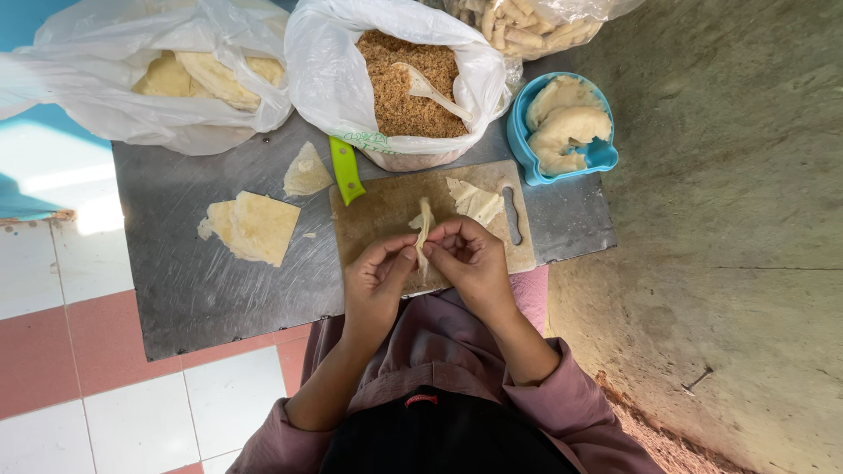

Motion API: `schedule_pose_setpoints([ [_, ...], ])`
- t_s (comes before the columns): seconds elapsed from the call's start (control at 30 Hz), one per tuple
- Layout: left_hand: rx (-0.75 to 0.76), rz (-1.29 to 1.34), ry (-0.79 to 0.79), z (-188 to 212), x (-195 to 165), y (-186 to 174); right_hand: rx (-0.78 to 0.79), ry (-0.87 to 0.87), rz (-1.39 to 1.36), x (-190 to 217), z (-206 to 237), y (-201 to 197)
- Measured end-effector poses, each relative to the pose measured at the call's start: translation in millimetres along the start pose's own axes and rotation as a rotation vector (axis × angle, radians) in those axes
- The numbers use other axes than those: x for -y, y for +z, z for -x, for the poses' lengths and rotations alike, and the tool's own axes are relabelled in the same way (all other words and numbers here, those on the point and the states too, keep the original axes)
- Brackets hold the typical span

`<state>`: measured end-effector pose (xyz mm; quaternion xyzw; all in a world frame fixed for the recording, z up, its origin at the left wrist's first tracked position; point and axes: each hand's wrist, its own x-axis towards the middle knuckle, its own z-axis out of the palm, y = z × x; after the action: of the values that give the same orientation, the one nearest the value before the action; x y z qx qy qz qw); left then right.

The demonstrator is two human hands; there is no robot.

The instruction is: The person opens plastic bags of dough pieces on a small metal table, cuts dough with a knife on a cutting board, folds the dough pieces by hand, and dips folded pieces into a bag of brown crumb coating. Folded pieces are set on the table as work continues.

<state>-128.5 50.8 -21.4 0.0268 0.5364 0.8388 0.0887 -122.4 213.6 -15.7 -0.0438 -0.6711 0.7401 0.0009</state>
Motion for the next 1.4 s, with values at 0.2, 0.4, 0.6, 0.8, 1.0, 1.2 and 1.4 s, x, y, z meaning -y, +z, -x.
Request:
schedule_pose_setpoints([
  [0.2, -0.02, -0.065, -0.019, 1, 2, -5, 0.055, -0.061, 0.086, 4, 4, 2],
  [0.4, -0.014, -0.175, 0.038, 5, 0, -4, 0.005, -0.013, 0.04, 0, 2, -5],
  [0.6, -0.136, -0.064, 0.057, 1, 9, -12, -0.078, 0.093, -0.494, 0, -4, -3],
  [0.8, -0.32, 0.371, 0.087, 1, 12, -34, -0.179, 0.205, -0.834, 8, -13, -8],
  [1.0, -0.505, -0.818, 0.284, 1, -43, -80, -0.113, 0.042, -0.778, 11, -8, -24],
  [1.2, -0.463, -1.329, 0.44, 9, -66, -52, -0.154, 0.009, -0.629, 10, 2, -2],
  [1.4, 0.059, -0.132, -0.001, 2, -30, 5, -0.143, 0.115, -0.678, 8, 18, 33],
])
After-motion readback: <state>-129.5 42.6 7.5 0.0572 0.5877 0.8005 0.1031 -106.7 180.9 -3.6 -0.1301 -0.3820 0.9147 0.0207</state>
